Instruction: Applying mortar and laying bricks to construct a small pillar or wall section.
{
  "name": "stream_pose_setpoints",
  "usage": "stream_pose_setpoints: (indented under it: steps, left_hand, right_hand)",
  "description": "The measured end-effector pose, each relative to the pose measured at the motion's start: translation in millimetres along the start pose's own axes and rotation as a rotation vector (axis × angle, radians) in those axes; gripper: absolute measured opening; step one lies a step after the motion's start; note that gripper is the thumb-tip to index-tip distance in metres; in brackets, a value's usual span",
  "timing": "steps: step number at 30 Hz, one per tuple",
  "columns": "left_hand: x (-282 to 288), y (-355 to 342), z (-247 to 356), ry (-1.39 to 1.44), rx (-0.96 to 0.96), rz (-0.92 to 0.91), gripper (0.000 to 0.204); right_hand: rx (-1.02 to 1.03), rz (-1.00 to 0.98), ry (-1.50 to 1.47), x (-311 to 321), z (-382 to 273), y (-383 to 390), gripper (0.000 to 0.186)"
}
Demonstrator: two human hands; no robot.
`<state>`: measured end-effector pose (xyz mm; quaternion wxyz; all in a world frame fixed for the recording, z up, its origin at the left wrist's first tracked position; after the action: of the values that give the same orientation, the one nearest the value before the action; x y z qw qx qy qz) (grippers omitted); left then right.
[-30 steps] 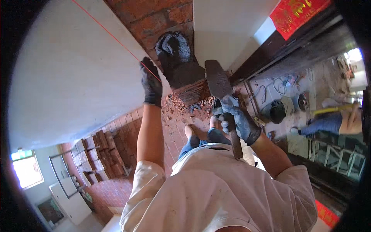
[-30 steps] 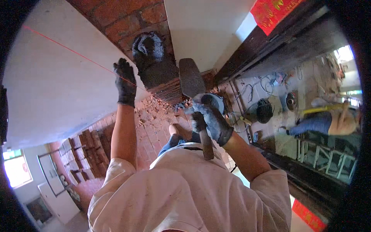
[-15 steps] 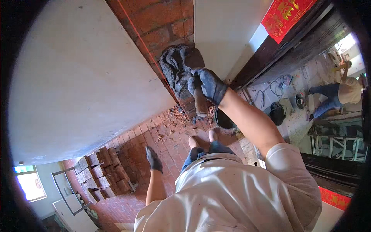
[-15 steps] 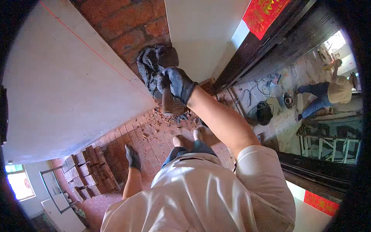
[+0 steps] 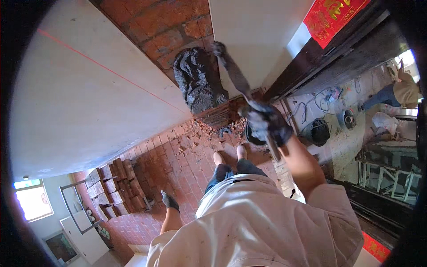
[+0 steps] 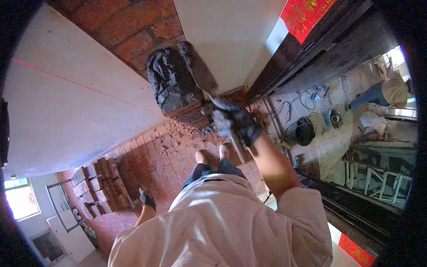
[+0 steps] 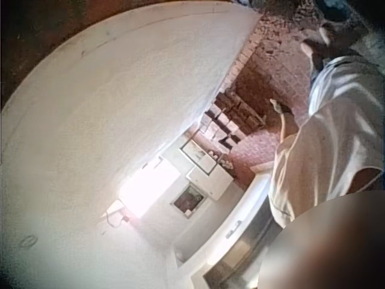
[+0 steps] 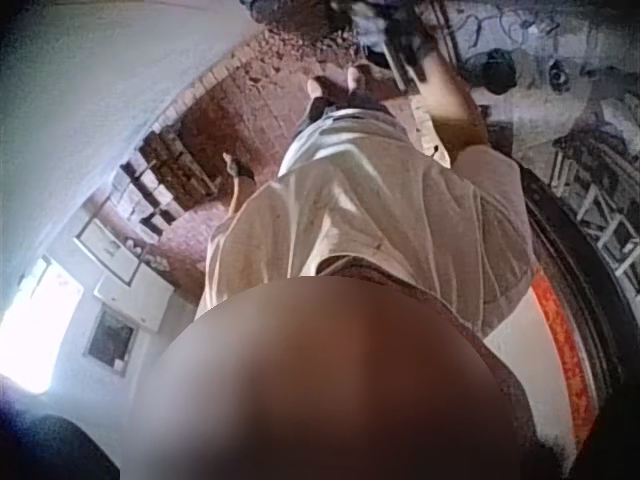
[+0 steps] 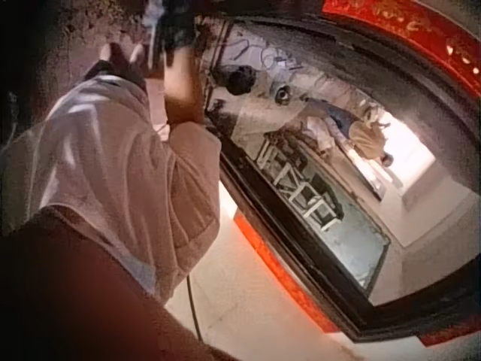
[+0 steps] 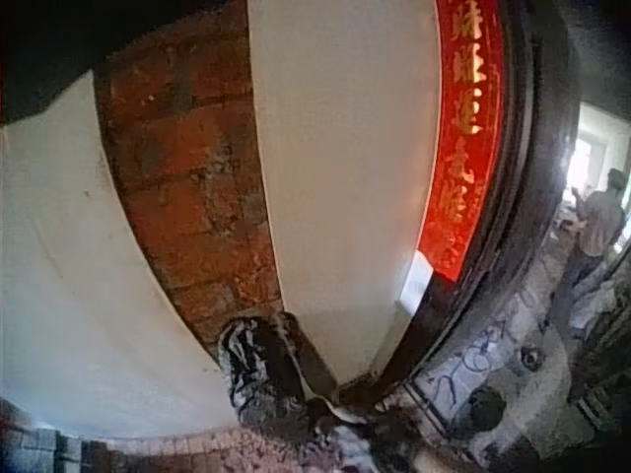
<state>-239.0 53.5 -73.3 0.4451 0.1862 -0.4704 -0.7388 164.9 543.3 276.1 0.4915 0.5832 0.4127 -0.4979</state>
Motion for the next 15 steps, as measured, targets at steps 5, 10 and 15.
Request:
stream_pose_setpoints:
  steps: [5, 10, 15]
  left_hand:
    - [-8.3, 45.9, -12.1, -0.025, 0.055, 0.332, 0.068]
    - [-73.2, 98.3, 10.6, -0.001, -0.095, 0.339, 0.048]
    - [-78.9, 76.6, 9.3, 0.192, -0.237, 0.305, 0.042]
  right_hand:
    - [0.475, 0.824, 0.736, 43.0, 40.3, 106.1, 0.034]
    - [0.546, 1.202, 1.655, 223.0, 63.0, 215.1, 0.028]
    - [0.747, 0.878, 2.031, 42.7, -19.0, 147.4, 0.020]
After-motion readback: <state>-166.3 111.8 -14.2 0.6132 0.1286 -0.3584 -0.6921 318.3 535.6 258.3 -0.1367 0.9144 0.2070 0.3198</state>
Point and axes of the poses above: each hand's wrist, its own y-axis away from the middle knuckle, its own x-axis out of the back of the hand, z = x × y, the point moved 4 cm from there along -y, towards the middle knuckle, and after that the axes turned 9 degrees about -y, right-handed, at the moved point
